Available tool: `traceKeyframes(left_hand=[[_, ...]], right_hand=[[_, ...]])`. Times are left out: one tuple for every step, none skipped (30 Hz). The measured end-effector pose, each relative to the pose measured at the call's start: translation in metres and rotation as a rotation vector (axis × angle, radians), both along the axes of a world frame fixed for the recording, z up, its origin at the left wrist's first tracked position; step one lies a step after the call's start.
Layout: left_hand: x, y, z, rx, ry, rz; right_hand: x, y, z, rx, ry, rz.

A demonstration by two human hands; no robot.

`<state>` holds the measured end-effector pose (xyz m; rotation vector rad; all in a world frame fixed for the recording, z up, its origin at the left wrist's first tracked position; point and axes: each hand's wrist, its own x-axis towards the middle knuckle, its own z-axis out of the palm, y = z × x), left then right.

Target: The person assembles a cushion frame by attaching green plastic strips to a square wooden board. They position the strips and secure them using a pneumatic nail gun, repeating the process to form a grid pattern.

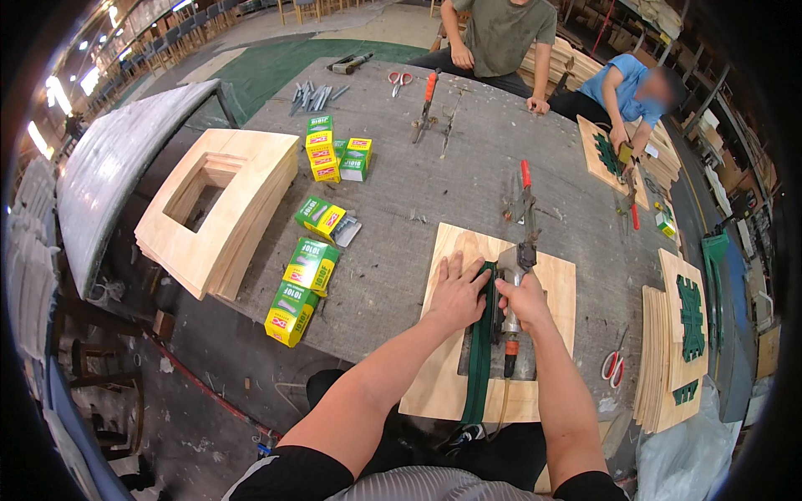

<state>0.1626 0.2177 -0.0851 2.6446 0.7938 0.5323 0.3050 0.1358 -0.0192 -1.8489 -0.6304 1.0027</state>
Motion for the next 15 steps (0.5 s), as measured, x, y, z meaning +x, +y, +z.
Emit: traceKeyframes(left_hand=[[0.0,0.0,0.0,-0.005,-0.002,0.0],[0.0,0.0,0.0,-0.009,-0.004,0.0],[0.0,0.001,0.0,-0.011,-0.002,0.0],[0.001,0.001,0.0,-0.013,0.0,0.002],[0.0,0.002,-0.001,-0.015,0.002,0.003],[-0.001,0.002,-0.001,-0.017,0.007,0.006],[0.0,0.002,-0.001,-0.014,0.005,0.006],[0.001,0.003,-0.002,-0.012,0.003,0.005],[0.0,0.003,-0.002,-0.011,-0.014,0.007],[-0.001,0.001,-0.003,-0.01,-0.029,0.012],[-0.002,0.001,-0.004,-0.01,-0.045,0.016],[0.0,0.003,-0.003,-0.009,-0.068,0.016],[0.0,0.005,-0.004,-0.013,-0.082,0.013],[-0.001,0.005,-0.006,-0.017,-0.095,0.011],[-0.003,0.003,-0.007,-0.026,-0.1,0.008]], right_hand=[[0.0,0.001,0.0,-0.013,-0.01,0.013],[-0.001,0.002,0.0,-0.026,-0.019,0.026],[-0.002,0.002,-0.001,-0.015,-0.031,0.015],[-0.004,0.003,-0.001,-0.004,-0.042,0.005],[-0.006,0.004,-0.001,0.007,-0.053,-0.005],[-0.008,0.004,-0.001,0.011,-0.047,-0.002],[-0.007,0.005,-0.001,0.019,-0.048,-0.003],[-0.006,0.005,-0.001,0.027,-0.049,-0.004],[-0.005,0.003,0.0,0.043,-0.031,-0.003],[-0.004,0.001,0.0,0.058,-0.012,0.001],[-0.002,-0.001,0.001,0.074,0.006,0.004],[0.002,0.001,0.003,0.082,-0.007,0.024],[0.003,0.001,0.004,0.085,-0.011,0.043],[0.003,0.002,0.005,0.088,-0.015,0.061],[0.0,0.001,0.004,0.075,-0.004,0.055]])
